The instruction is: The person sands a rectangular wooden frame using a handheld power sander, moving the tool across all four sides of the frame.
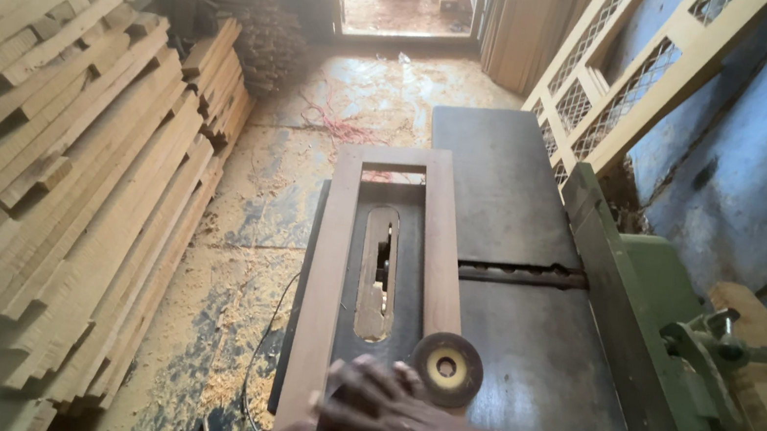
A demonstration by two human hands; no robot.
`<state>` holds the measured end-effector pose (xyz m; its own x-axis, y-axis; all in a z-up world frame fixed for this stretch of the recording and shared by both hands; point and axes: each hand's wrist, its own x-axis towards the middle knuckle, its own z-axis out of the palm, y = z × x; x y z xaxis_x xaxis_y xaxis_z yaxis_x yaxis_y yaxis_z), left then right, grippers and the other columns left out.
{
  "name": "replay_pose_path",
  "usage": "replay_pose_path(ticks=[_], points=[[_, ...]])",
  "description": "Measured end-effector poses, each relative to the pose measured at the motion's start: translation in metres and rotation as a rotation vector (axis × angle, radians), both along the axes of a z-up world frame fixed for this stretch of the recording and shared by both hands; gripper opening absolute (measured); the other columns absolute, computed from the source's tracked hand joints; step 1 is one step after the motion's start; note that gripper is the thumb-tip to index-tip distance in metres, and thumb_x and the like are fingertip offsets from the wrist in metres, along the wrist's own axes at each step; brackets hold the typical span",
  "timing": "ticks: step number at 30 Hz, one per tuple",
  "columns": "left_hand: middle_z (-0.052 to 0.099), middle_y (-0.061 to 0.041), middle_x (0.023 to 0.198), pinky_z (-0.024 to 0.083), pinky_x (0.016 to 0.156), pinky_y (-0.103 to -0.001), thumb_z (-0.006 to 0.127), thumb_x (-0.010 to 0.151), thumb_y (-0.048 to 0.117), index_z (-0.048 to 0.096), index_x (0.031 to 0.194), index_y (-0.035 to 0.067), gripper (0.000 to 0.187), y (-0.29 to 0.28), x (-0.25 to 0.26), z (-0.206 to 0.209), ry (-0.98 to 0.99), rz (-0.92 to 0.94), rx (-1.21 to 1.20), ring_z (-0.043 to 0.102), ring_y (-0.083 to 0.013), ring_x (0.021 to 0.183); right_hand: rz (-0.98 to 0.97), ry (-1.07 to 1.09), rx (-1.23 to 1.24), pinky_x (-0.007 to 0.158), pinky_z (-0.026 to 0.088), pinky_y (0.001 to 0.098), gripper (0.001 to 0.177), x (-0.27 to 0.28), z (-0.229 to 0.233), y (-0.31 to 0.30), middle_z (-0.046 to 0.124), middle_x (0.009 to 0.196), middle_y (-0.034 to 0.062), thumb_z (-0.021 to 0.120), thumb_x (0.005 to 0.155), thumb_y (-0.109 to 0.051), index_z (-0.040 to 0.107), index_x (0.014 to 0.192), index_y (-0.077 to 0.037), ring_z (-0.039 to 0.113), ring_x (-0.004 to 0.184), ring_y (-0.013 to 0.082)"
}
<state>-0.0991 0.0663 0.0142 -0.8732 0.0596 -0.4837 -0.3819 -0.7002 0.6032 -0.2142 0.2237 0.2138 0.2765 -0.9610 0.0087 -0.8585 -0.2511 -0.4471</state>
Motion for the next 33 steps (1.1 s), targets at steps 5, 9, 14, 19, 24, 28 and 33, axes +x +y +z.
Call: replay_pose_path(ticks=[5,9,14,19,24,28,33], points=[[0.07,-0.026,0.106,0.063,0.078,-0.04,0.049,0.1,0.037,0.057,0.128,-0.007,0.053,-0.014,0.027,-0.005,-0.002,0.064,0.003,0.072,-0.032,0.088,-0.339,0.035,0.215,0.102,0.044,0.0545,0.074,0.047,0.008,-0.033,0.056,0.125,0.0198,0.046,0.097,-0.065,0.044,0.148,-0.013,0.055,0.112,0.0337],[0.07,-0.026,0.105,0.063,0.078,-0.04,0.049,0.1,0.037,0.057,0.128,-0.007,0.053,-0.018,0.019,-0.006,-0.002,0.019,-0.019,0.072,-0.0319,0.088,-0.152,0.217,0.181,0.1,0.046,0.0534,0.06,0.061,0.01,-0.046,0.06,0.116,0.0194,0.045,0.1,-0.056,0.051,0.141,-0.012,0.058,0.104,0.0326],[0.07,-0.026,0.105,0.063,0.078,-0.039,0.049,0.1,0.037,0.057,0.127,-0.007,0.053,-0.019,0.003,-0.005,0.019,-0.035,-0.037,0.072,-0.0318,0.088,-0.047,0.288,0.286,0.096,0.048,0.0521,0.045,0.038,0.028,-0.057,0.064,0.104,0.0189,0.045,0.104,-0.045,0.06,0.132,-0.012,0.061,0.094,0.0312],[0.07,-0.026,0.105,0.063,0.078,-0.039,0.049,0.1,0.037,0.057,0.127,-0.007,0.052,-0.015,0.005,-0.003,0.011,-0.044,-0.029,0.072,-0.0316,0.088,-0.02,0.389,0.29,0.093,0.05,0.0508,0.036,0.059,0.041,-0.06,0.068,0.092,0.0183,0.044,0.109,-0.033,0.068,0.123,-0.011,0.065,0.084,0.0298],[0.07,-0.025,0.105,0.064,0.078,-0.039,0.049,0.1,0.036,0.057,0.127,-0.007,0.052,-0.01,0.014,-0.004,-0.008,-0.037,-0.013,0.072,-0.0315,0.087,-0.126,0.142,0.218,0.09,0.052,0.0472,0.045,0.071,0.09,-0.047,0.069,0.086,0.0149,0.039,0.109,-0.045,0.073,0.118,-0.017,0.066,0.082,0.029],[0.07,-0.025,0.104,0.064,0.078,-0.039,0.049,0.1,0.036,0.057,0.127,-0.007,0.052,-0.012,0.019,-0.002,-0.003,-0.006,0.0,0.073,-0.0314,0.087,-0.258,0.384,0.487,0.093,0.051,0.0502,0.043,0.074,0.111,-0.054,0.07,0.102,0.0171,0.041,0.112,-0.037,0.068,0.113,-0.003,0.069,0.096,0.0317],[0.07,-0.025,0.104,0.064,0.077,-0.039,0.049,0.1,0.036,0.057,0.127,-0.007,0.052,-0.016,0.02,0.001,-0.003,-0.011,0.016,0.073,-0.0313,0.087,0.193,-0.408,-0.09,0.104,0.047,0.052,0.037,0.063,0.047,-0.05,0.072,0.111,0.0178,0.05,0.109,-0.033,0.069,0.115,-0.001,0.068,0.107,0.0325]])
